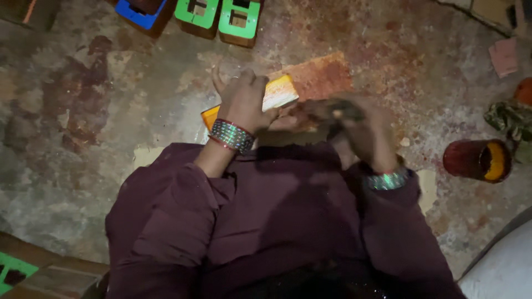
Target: The person sits on the floor and applies a yellow-orange stain to small wooden blocks using a cloth. They dip the cloth into a container of stain, rub it onto the blocks, and place the finished pieces aside. The person repeats this process for several blocks of different colors.
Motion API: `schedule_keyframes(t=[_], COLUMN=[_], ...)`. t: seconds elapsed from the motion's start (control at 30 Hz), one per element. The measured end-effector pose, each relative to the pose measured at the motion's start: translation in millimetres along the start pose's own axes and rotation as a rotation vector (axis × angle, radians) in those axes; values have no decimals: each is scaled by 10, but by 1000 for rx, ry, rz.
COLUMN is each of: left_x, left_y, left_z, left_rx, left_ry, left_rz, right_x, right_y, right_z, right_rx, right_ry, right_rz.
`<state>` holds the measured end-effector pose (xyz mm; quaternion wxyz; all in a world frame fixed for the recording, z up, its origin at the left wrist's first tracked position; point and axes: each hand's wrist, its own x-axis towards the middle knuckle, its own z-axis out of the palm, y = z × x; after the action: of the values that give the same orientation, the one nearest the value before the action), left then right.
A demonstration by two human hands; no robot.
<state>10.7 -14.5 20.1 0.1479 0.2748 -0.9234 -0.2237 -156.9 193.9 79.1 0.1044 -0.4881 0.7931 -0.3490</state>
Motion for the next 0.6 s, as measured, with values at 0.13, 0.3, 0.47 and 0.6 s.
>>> schedule_keyframes(t=[0.13,0.3,0.47,0.6], left_x=[9,18,-24,-11], left_y=[30,119,137,181], left_z=[51,247,272,240], left_rx=[-248,-206,-264,-275], left_ry=[237,200,188,196], left_rz=[113,155,143,139], right_x=[-90,-222,-57,-27], right_y=[-225,-518,-436,-484], right_z=[-375,-163,-233,-310], right_rx=[148,-368,-465,-304], right_ry=[316,360,339,434], right_rz=[33,-135,-73,-108])
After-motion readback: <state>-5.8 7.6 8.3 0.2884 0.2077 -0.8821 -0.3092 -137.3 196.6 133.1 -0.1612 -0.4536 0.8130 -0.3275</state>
